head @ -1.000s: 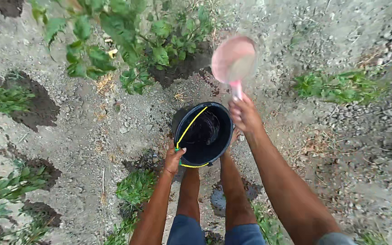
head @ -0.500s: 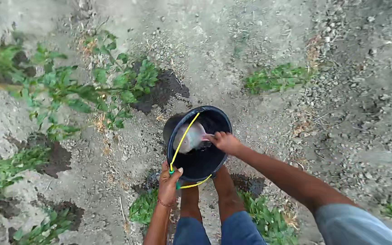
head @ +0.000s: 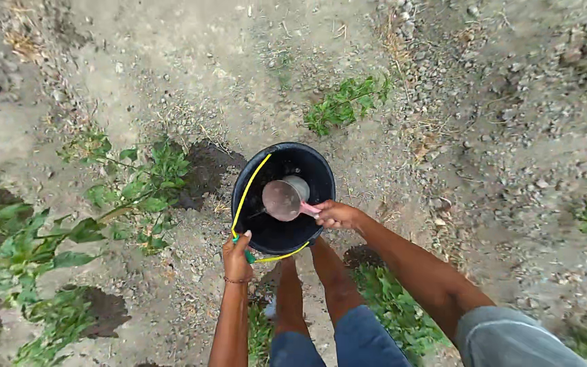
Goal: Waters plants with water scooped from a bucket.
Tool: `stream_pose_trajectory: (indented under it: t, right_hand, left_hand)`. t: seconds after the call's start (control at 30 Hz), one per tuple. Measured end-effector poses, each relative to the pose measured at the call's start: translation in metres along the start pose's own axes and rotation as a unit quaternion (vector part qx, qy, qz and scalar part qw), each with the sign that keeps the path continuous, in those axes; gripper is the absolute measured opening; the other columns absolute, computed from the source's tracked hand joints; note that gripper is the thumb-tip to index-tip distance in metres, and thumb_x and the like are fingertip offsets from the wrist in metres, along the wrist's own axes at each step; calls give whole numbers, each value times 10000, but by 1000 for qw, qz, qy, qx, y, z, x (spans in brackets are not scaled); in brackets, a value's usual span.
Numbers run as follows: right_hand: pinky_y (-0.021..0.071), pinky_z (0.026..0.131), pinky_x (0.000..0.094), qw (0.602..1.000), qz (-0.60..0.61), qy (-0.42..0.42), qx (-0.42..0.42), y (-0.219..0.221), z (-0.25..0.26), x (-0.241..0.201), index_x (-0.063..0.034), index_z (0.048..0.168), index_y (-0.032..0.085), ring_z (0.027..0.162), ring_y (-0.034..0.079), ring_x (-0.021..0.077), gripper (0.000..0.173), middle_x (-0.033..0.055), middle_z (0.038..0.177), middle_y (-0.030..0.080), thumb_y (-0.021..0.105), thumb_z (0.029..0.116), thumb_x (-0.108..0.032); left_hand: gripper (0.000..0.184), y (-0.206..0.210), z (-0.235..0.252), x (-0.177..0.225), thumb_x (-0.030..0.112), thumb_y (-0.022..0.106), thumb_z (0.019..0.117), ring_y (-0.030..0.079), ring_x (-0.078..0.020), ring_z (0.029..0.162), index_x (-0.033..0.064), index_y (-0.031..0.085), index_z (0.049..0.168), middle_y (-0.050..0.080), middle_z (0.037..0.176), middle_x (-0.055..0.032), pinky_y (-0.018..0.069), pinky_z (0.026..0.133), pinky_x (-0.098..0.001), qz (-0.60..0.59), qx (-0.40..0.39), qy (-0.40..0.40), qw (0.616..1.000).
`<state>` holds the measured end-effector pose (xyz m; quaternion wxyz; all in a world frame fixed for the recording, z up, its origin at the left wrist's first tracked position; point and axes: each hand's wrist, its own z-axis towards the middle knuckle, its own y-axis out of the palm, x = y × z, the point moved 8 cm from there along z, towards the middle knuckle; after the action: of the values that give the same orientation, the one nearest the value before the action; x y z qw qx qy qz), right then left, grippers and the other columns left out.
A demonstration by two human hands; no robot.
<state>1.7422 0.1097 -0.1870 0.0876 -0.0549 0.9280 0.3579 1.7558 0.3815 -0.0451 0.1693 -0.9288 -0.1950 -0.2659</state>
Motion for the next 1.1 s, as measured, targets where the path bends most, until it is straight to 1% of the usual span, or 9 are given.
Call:
stream_pose_trajectory:
  t: [0.1,0.17,0.23,0.3,0.4,0.5,0.6,0.83,1.1]
  right_hand:
    - [315,394,128,997,56,-57,-22,-2,-35,8,-137,1183,600,439,381,-40,231,-97,666,535,497,976,-123]
    - [326,382,125,988,101,-105,-42,4,-55,9,-164,1087,625,425,396,-40,164,-97,656,548,554,940,-164]
    - [351,382,125,973,157,-160,-58,10,-70,6,-177,1043,674,424,428,-38,122,-88,660,580,645,929,-209]
    - [358,386,122,959,198,-201,-31,9,-78,0,-185,1003,676,430,439,-38,93,-85,664,589,677,914,-212]
    - [370,393,122,935,248,-249,57,-4,-75,-17,-164,1046,640,436,452,-32,135,-80,680,601,644,911,-171]
    - [371,389,122,904,296,-274,141,-25,-58,-39,-110,1169,535,434,446,-23,207,-66,690,585,458,980,-80]
    - [372,385,117,868,356,-287,193,-47,-40,-61,-94,1200,477,432,440,-17,204,-45,704,573,329,1068,-47]
    - [368,381,116,817,434,-295,241,-75,-15,-81,-105,1117,485,425,439,-7,149,-27,686,557,336,1107,-99]
    - [367,363,121,796,451,-280,289,-54,-16,-78,-95,1124,479,414,440,-4,114,-20,681,549,368,1100,-95]
  left_hand:
    - [204,1,18,-1,36,539,980,540,-85,549,106,569,790,533,635,33,515,526,-275,10,37,-11,999]
    - [201,-1,31,3,53,548,981,550,-114,579,105,553,787,524,655,15,538,561,-325,16,52,-7,998]
    - [259,-4,42,6,54,553,982,520,-104,525,131,517,738,496,612,25,518,504,-309,20,75,2,997]
    - [279,-4,47,11,62,545,993,503,-95,495,140,492,730,478,596,29,498,464,-297,19,87,5,996]
    - [297,-4,49,23,44,527,988,498,-68,480,150,485,713,474,569,48,488,469,-250,-3,104,21,994]
    - [289,-20,55,33,48,526,982,487,-73,509,158,471,720,454,587,50,486,513,-254,-8,130,32,991]
    - [280,-37,64,42,69,526,986,493,-87,529,171,465,732,450,601,48,496,535,-276,-11,133,32,991]
    - [339,-52,71,67,60,477,1007,472,-69,469,188,446,695,438,545,66,498,497,-253,-39,110,28,993]
    - [320,-57,72,85,69,517,993,482,-109,489,182,436,704,441,580,38,519,495,-324,-9,100,8,995]
